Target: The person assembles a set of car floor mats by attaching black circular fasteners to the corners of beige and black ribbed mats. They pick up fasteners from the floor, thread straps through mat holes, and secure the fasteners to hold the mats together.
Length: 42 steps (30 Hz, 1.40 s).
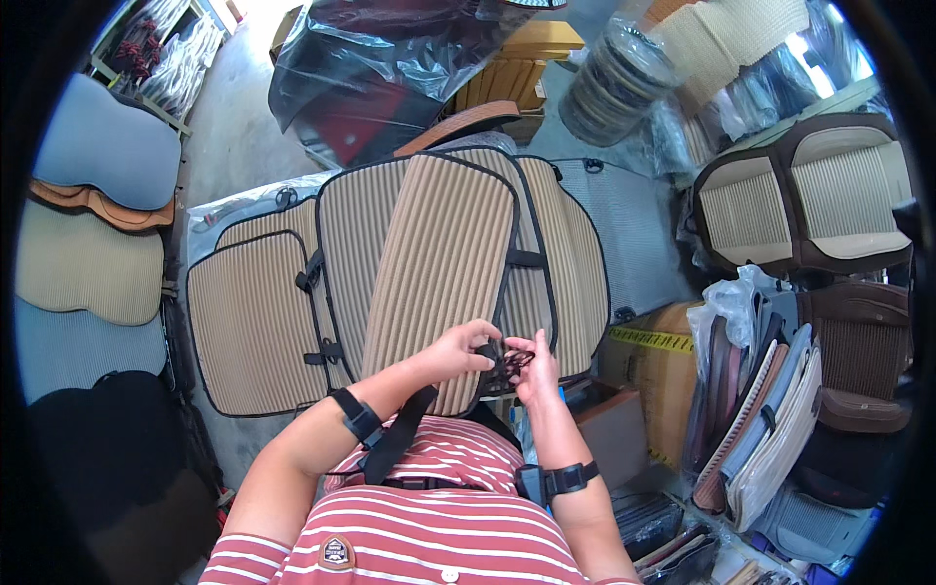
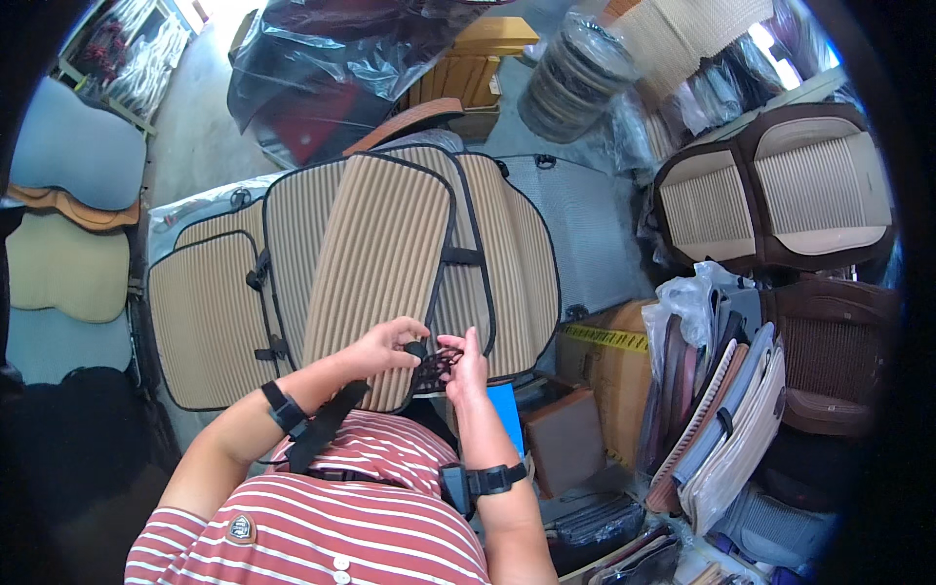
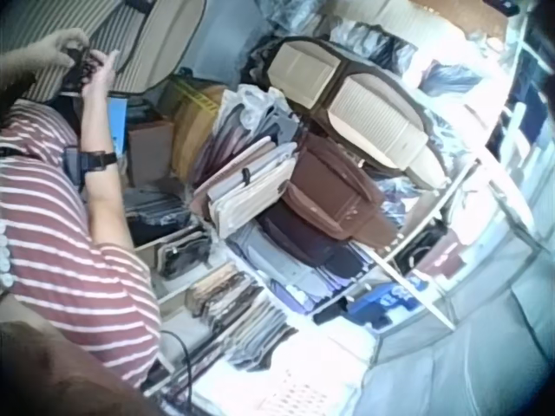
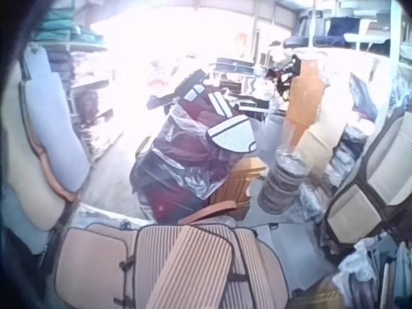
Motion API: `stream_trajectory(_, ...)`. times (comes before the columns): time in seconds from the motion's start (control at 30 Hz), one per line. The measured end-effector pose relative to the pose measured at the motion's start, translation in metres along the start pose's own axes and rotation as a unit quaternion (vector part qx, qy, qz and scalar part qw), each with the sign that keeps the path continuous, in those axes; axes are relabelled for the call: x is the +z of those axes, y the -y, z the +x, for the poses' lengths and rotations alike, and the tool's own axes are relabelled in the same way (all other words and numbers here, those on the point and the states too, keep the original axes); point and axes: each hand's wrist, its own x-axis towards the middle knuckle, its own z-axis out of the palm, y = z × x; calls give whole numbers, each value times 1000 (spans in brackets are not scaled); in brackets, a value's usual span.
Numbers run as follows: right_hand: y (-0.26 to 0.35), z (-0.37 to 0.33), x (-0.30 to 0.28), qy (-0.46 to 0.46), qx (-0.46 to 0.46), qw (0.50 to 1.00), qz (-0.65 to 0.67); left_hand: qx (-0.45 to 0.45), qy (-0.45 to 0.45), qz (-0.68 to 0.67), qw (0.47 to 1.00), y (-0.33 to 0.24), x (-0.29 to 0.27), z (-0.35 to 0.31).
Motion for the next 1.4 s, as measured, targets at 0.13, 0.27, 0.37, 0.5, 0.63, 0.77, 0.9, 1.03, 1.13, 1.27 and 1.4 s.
stream_trajectory(0.13,4,-14,11,25,25,996,85,3,22,-90,996,6,-7,-3)
stream_trajectory(0.27,4,-24,25,43,-32,998,36,4,-10,18,1000,-7,-7,-6)
stream_trajectory(0.37,10,-32,26,52,-69,996,-9,-43,-44,-54,997,-13,-13,-6)
stream_trajectory(0.5,3,-37,17,52,-105,993,-26,-57,-38,-162,984,-7,-22,-10)
stream_trajectory(0.63,-2,-39,17,83,-147,985,-46,-73,-24,-175,982,-8,-26,-13)
stream_trajectory(0.77,4,-50,14,97,-137,982,-82,-72,-55,-232,969,-3,-26,-14)
stream_trajectory(0.9,3,-56,14,86,-122,987,-51,-79,-62,-239,966,-10,-22,-18)
stream_trajectory(1.03,9,-62,17,66,-107,992,-32,-73,-28,-210,975,-23,-25,-17)
stream_trajectory(1.13,7,-63,9,121,-160,977,-77,-78,-21,-192,978,-27,-26,-15)
stream_trajectory(1.27,21,-97,34,317,-191,873,-318,-90,2,-175,980,-20,-30,-7)
stream_trajectory(1.4,17,-103,61,458,-190,713,-496,-113,40,-125,985,-34,-31,1)
